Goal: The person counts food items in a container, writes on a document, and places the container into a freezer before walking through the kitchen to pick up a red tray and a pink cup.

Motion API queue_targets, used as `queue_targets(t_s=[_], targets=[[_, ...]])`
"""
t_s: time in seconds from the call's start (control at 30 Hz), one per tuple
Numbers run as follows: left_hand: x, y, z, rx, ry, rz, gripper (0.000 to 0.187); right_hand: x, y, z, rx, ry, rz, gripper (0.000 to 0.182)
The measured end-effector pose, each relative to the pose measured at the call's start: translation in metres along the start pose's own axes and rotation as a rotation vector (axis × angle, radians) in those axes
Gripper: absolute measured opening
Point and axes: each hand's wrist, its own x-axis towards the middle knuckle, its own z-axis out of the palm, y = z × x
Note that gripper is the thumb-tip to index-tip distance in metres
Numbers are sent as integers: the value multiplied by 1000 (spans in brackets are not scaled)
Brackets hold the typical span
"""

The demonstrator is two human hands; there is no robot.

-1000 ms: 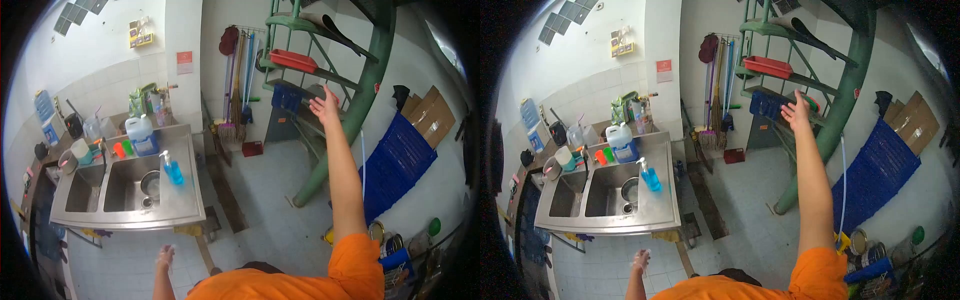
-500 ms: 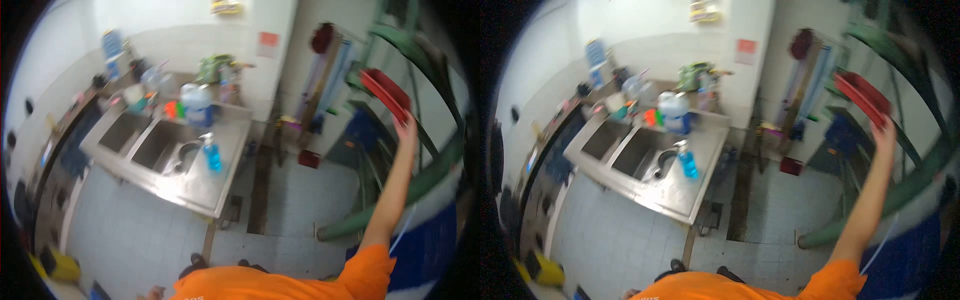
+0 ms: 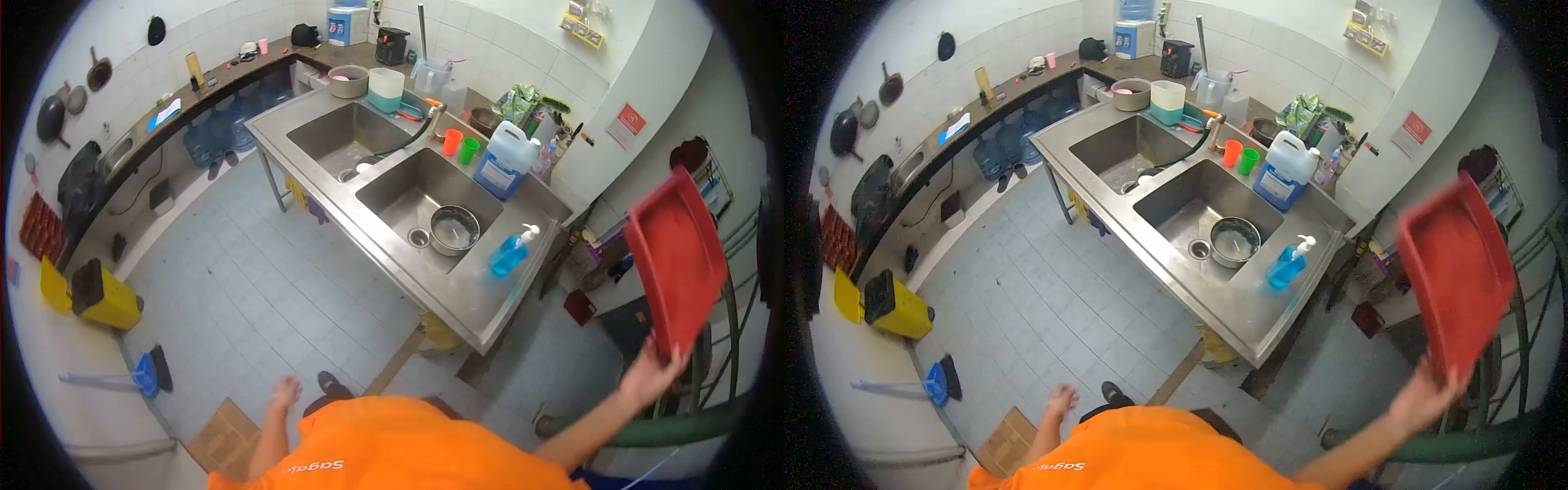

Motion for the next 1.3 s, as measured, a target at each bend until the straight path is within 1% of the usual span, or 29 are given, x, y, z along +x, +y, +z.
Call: queue_targets(t_s=[0.07, 0.13, 0.2, 0.23, 0.27, 0.33, 0.37, 0.43, 0.47, 0.53, 0.57, 0.6, 0.63, 0.67, 0.7, 0.73, 0.8, 0.83, 0.87, 0.9, 0.93, 0.97, 1.03, 1.07, 1.13, 1.17, 1.2, 1.23, 1.3], targets=[[22, 103, 6, -30, -105, 141, 47, -33, 33, 62, 116, -96, 175, 51], [11, 216, 9, -193, -208, 215, 44, -83, 70, 125, 209, -197, 321, 51], [-4, 308, 3, -281, -362, 307, 49, -131, 112, 178, 264, -326, 489, 51], [-15, 346, -6, -299, -467, 408, 54, -161, 133, 206, 275, -388, 577, 51], [-21, 377, -15, -317, -566, 501, 60, -191, 152, 233, 281, -402, 603, 51], [-6, 425, -29, -375, -721, 633, 82, -247, 188, 280, 227, -498, 740, 63], [-3, 451, -36, -389, -687, 625, 82, -272, 208, 302, 224, -518, 772, 63], [3, 501, -57, -553, -819, 586, 78, -322, 247, 341, 246, -636, 874, 70], [14, 518, -68, -555, -790, 595, 78, -342, 260, 360, 232, -672, 937, 74], [43, 550, -91, -658, -746, 478, 79, -379, 306, 387, 250, -741, 998, 75], [63, 564, -104, -662, -714, 494, 79, -397, 331, 403, 247, -799, 1037, 75], [81, 574, -118, -569, -580, 410, 77, -415, 352, 423, 262, -824, 1107, 83], [97, 582, -132, -481, -443, 319, 75, -435, 378, 439, 277, -846, 1138, 83], [113, 589, -147, -495, -385, 268, 68, -455, 408, 458, 244, -934, 1135, 84], [126, 595, -162, -492, -279, 267, 64, -472, 433, 483, 205, -1021, 1128, 86], [137, 598, -178, -488, -177, 257, 60, -486, 451, 511, 213, -1045, 1146, 86], [180, 595, -223, -587, -90, 247, 58, -517, 485, 571, 137, -1428, 1143, 82], [197, 593, -244, -683, -24, 233, 56, -528, 509, 599, 140, -1449, 1158, 82], [205, 599, -261, -699, -5, 236, 56, -539, 537, 628, 111, -1643, 1219, 80], [214, 607, -276, -779, 98, 259, 56, -553, 564, 658, 79, -1840, 1266, 78], [224, 609, -292, -860, 199, 278, 55, -568, 586, 685, -26, -1916, 1222, 67], [246, 598, -311, -894, 232, 327, 56, -586, 612, 710, -30, -1943, 1222, 67], [281, 585, -343, -921, 404, 254, 62, -624, 662, 759, -286, -2171, 879, 56], [297, 584, -356, -930, 407, 255, 62, -644, 680, 785, -286, -2180, 874, 56], [336, 591, -383, -1068, 447, 425, 69, -686, 710, 841, -358, -2225, 825, 51], [359, 599, -397, -1069, 444, 427, 69, -704, 722, 868, -359, -2224, 821, 51], [380, 607, -413, -1104, 480, 391, 67, -722, 730, 896, -442, -2387, 699, 56], [402, 615, -429, -1143, 516, 352, 66, -739, 740, 920, -529, -2547, 564, 61], [443, 666, -456, -1161, 533, 368, 65, -773, 790, 937, -614, -2811, 186, 75]])
